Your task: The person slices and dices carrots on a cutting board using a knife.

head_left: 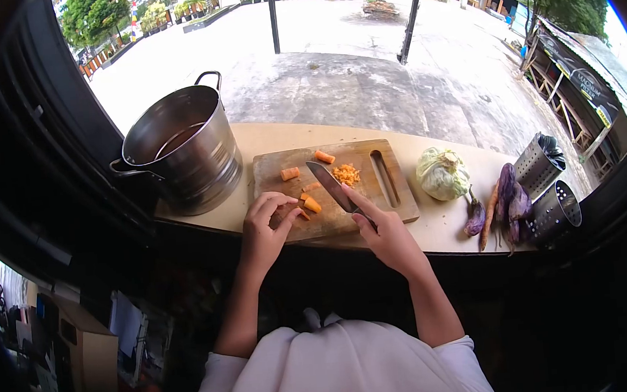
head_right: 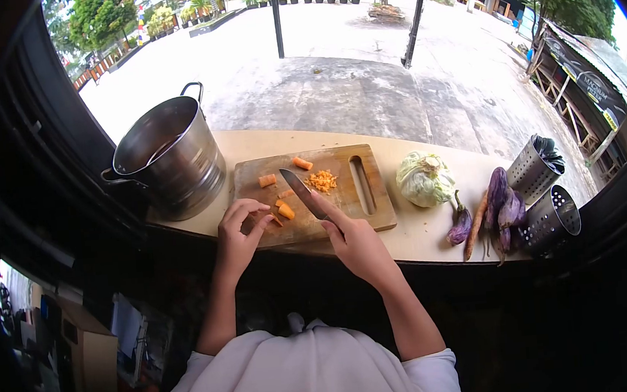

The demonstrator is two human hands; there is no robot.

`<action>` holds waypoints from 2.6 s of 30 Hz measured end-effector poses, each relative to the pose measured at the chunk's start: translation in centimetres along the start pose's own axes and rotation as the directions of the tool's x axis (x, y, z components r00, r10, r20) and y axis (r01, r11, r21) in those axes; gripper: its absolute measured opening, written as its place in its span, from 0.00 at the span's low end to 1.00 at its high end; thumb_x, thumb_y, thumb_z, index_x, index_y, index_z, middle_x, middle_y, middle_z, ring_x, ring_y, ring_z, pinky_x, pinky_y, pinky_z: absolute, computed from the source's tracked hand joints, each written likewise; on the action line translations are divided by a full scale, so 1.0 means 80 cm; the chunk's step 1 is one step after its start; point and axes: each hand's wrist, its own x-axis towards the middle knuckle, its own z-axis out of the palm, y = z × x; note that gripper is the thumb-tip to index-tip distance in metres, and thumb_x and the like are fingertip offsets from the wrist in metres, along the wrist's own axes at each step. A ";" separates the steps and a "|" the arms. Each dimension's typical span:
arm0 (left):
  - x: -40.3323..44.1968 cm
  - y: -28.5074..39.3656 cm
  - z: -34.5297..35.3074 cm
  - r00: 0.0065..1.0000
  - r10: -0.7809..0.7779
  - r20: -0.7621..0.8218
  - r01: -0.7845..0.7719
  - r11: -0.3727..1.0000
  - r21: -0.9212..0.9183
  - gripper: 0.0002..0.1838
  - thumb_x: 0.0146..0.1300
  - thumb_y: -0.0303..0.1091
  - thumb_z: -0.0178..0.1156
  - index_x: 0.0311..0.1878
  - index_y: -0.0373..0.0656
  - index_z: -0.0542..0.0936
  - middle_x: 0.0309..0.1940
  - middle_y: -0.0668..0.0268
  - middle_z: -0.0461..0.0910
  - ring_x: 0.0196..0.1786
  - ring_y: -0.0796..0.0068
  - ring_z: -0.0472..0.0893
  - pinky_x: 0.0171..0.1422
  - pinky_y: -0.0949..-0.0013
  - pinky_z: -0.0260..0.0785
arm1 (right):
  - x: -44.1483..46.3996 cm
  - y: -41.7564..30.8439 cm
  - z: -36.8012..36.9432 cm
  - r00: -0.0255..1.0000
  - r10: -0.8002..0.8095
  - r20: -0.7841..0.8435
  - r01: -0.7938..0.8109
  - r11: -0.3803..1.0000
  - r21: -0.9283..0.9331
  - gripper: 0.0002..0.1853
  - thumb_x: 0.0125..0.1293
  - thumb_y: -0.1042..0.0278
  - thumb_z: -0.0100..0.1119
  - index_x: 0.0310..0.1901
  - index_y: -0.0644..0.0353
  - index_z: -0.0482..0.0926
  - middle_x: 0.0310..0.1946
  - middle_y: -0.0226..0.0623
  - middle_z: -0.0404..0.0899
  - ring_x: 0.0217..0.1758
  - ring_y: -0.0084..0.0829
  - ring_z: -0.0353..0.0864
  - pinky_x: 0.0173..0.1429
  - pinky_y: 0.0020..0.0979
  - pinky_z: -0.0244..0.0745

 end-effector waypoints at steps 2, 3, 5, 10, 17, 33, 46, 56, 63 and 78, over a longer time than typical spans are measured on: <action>0.000 0.000 0.000 0.999 -0.024 0.024 0.024 1.000 -0.014 0.09 0.62 0.25 0.72 0.46 0.39 0.86 0.43 0.59 0.83 0.47 0.60 0.84 0.53 0.62 0.78 | 0.001 0.003 0.000 1.000 -0.026 -0.005 0.026 1.000 -0.002 0.30 0.78 0.73 0.54 0.79 0.46 0.67 0.58 0.59 0.83 0.56 0.46 0.87 0.64 0.35 0.75; -0.001 -0.002 0.000 0.998 -0.046 0.046 0.047 0.999 -0.025 0.09 0.62 0.25 0.72 0.46 0.39 0.86 0.44 0.59 0.83 0.47 0.60 0.84 0.54 0.62 0.78 | 0.001 0.005 0.001 0.999 -0.040 -0.007 0.040 0.999 -0.003 0.30 0.78 0.74 0.54 0.79 0.46 0.67 0.58 0.60 0.83 0.56 0.45 0.87 0.64 0.35 0.75; -0.001 -0.004 -0.001 0.994 -0.062 0.089 0.065 0.997 -0.034 0.09 0.63 0.24 0.71 0.46 0.38 0.86 0.44 0.60 0.83 0.48 0.60 0.84 0.55 0.62 0.77 | 0.002 0.007 0.001 0.999 -0.051 -0.009 0.051 0.999 -0.016 0.30 0.78 0.74 0.55 0.79 0.46 0.67 0.58 0.59 0.83 0.56 0.45 0.87 0.64 0.35 0.75; 0.005 -0.003 -0.007 0.981 -0.064 0.183 0.065 0.998 0.002 0.09 0.61 0.23 0.72 0.45 0.37 0.85 0.44 0.59 0.83 0.49 0.60 0.84 0.58 0.62 0.76 | 0.002 0.015 0.004 0.990 -0.135 -0.037 0.134 0.991 -0.019 0.30 0.78 0.73 0.55 0.79 0.46 0.67 0.58 0.55 0.84 0.55 0.43 0.87 0.64 0.36 0.75; 0.023 -0.001 -0.012 0.963 -0.032 0.268 0.014 0.998 0.069 0.06 0.63 0.27 0.71 0.39 0.37 0.84 0.38 0.59 0.84 0.46 0.57 0.82 0.55 0.58 0.74 | 0.001 0.051 -0.011 0.996 -0.053 0.076 0.018 0.917 0.399 0.32 0.81 0.70 0.53 0.83 0.39 0.60 0.28 0.32 0.77 0.23 0.17 0.72 0.29 0.23 0.73; 0.020 0.006 -0.030 0.934 -0.136 0.332 0.162 0.985 -0.053 0.07 0.66 0.27 0.70 0.44 0.37 0.85 0.39 0.60 0.85 0.41 0.67 0.84 0.50 0.66 0.76 | 0.004 0.061 -0.015 0.994 -0.065 0.087 0.002 0.808 0.589 0.34 0.82 0.71 0.50 0.84 0.43 0.55 0.24 0.27 0.71 0.16 0.14 0.64 0.19 0.19 0.65; 0.015 -0.007 -0.020 0.948 0.066 0.312 -0.079 0.996 0.031 0.06 0.62 0.24 0.70 0.41 0.38 0.84 0.44 0.61 0.86 0.53 0.60 0.84 0.62 0.60 0.75 | -0.002 0.055 -0.004 0.998 -0.045 0.032 0.023 0.868 0.497 0.36 0.79 0.72 0.56 0.84 0.39 0.57 0.25 0.23 0.70 0.18 0.11 0.65 0.21 0.17 0.65; 0.022 -0.005 -0.025 0.936 -0.015 0.352 0.010 1.000 0.018 0.05 0.64 0.27 0.69 0.42 0.37 0.86 0.41 0.62 0.85 0.52 0.61 0.82 0.59 0.62 0.75 | -0.004 0.053 -0.001 1.000 -0.024 -0.001 0.022 0.865 0.502 0.36 0.78 0.73 0.57 0.84 0.38 0.58 0.24 0.22 0.69 0.18 0.12 0.64 0.22 0.19 0.65; 0.031 -0.022 -0.027 0.918 0.020 0.395 -0.003 0.999 -0.043 0.05 0.66 0.28 0.69 0.41 0.37 0.87 0.39 0.63 0.84 0.47 0.62 0.83 0.55 0.62 0.76 | -0.008 0.041 -0.001 0.999 0.039 -0.009 -0.030 0.890 0.456 0.34 0.78 0.73 0.58 0.82 0.40 0.64 0.25 0.24 0.73 0.21 0.14 0.69 0.27 0.22 0.70; 0.049 -0.015 -0.026 0.790 0.455 0.409 -0.518 0.854 0.050 0.30 0.60 0.43 0.75 0.68 0.57 0.82 0.73 0.76 0.75 0.75 0.67 0.73 0.86 0.51 0.49 | -0.018 -0.001 0.039 0.915 -0.358 -0.188 0.176 0.771 -0.612 0.32 0.65 0.75 0.63 0.67 0.23 0.82 0.28 0.32 0.72 0.30 0.34 0.78 0.37 0.36 0.77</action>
